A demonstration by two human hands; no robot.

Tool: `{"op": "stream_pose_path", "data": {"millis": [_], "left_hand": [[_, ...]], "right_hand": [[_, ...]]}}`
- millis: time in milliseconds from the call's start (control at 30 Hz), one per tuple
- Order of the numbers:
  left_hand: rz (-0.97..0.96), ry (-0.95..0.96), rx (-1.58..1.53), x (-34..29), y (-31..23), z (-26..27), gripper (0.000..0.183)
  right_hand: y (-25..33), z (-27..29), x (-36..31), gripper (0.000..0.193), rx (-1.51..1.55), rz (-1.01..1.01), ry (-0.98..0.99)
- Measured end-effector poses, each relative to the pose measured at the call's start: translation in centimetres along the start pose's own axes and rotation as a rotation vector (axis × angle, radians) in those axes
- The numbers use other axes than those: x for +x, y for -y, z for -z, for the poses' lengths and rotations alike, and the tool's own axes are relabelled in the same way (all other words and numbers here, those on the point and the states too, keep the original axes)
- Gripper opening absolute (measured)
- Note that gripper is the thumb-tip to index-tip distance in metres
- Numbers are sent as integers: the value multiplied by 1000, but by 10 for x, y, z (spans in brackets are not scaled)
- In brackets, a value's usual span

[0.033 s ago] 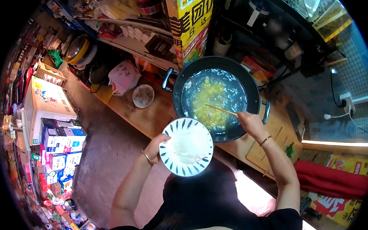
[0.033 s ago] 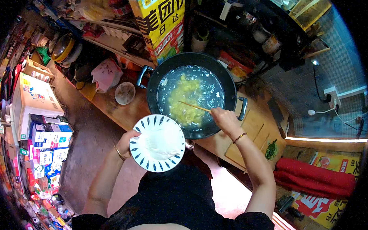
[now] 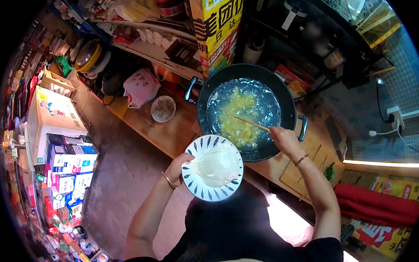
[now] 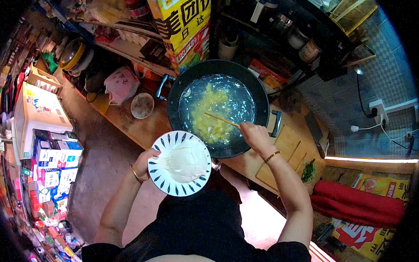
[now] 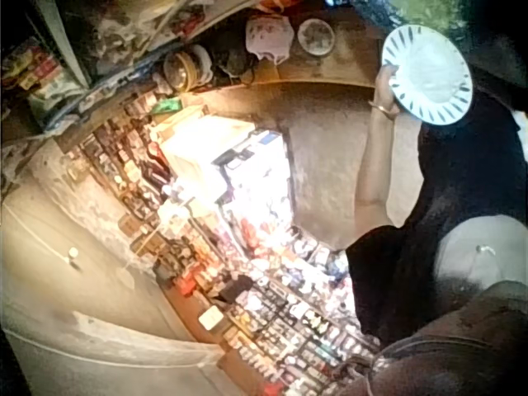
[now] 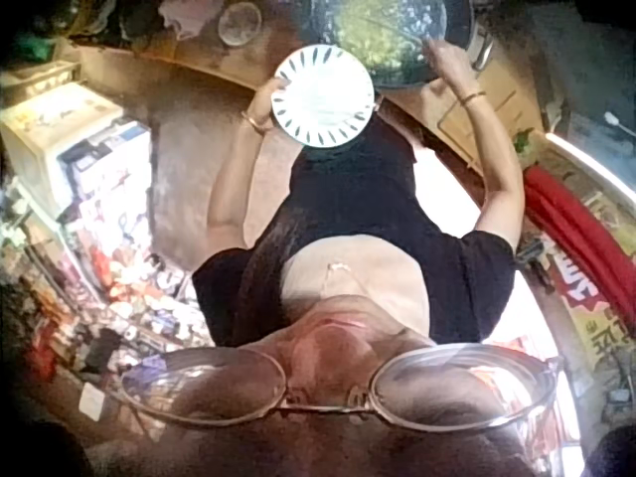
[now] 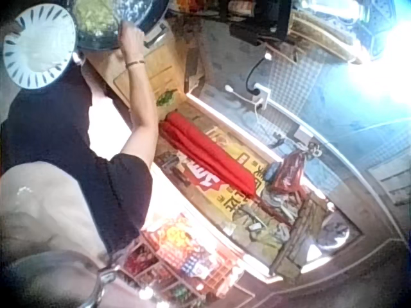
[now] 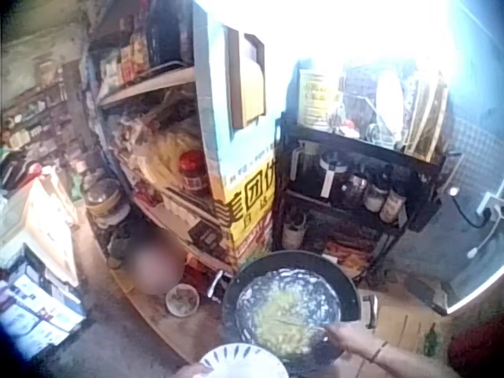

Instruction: The person lifts a pot lid, stirs boiling contents in a wok with chopsticks, then repeatedly transfers cooked noodles from the wok to a plate. The person continues this transfer process throughout the clip.

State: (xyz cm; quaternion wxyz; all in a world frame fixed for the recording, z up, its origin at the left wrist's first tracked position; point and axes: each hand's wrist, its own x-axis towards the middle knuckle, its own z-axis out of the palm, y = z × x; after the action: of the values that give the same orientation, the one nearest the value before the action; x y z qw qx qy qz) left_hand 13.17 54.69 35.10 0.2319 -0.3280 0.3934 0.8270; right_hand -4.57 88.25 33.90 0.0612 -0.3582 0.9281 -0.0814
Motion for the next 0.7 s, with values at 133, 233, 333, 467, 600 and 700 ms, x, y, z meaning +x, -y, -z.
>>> {"op": "stream_pose_path", "data": {"millis": [133, 233, 333, 467, 600, 700], "left_hand": [[-17, 71, -161, -3, 12, -8, 49], [-84, -14, -192, -13, 22, -19, 50], [-114, -36, -208, -16, 28, -23, 47], [-99, -46, -197, -20, 29, -33, 41], [-123, -48, -128, -22, 28, -37, 47], [-129, -38, -139, -23, 28, -38, 47]], "right_hand": [[8, -21, 1, 11, -133, -210, 106], [41, -3, -14, 16, -81, -262, 137], [63, 17, -39, 22, 207, -377, 40], [117, 31, -64, 27, 651, -307, 43], [117, 13, -69, 27, 604, -283, 19], [114, 1, -73, 26, 550, -255, -25]]}}
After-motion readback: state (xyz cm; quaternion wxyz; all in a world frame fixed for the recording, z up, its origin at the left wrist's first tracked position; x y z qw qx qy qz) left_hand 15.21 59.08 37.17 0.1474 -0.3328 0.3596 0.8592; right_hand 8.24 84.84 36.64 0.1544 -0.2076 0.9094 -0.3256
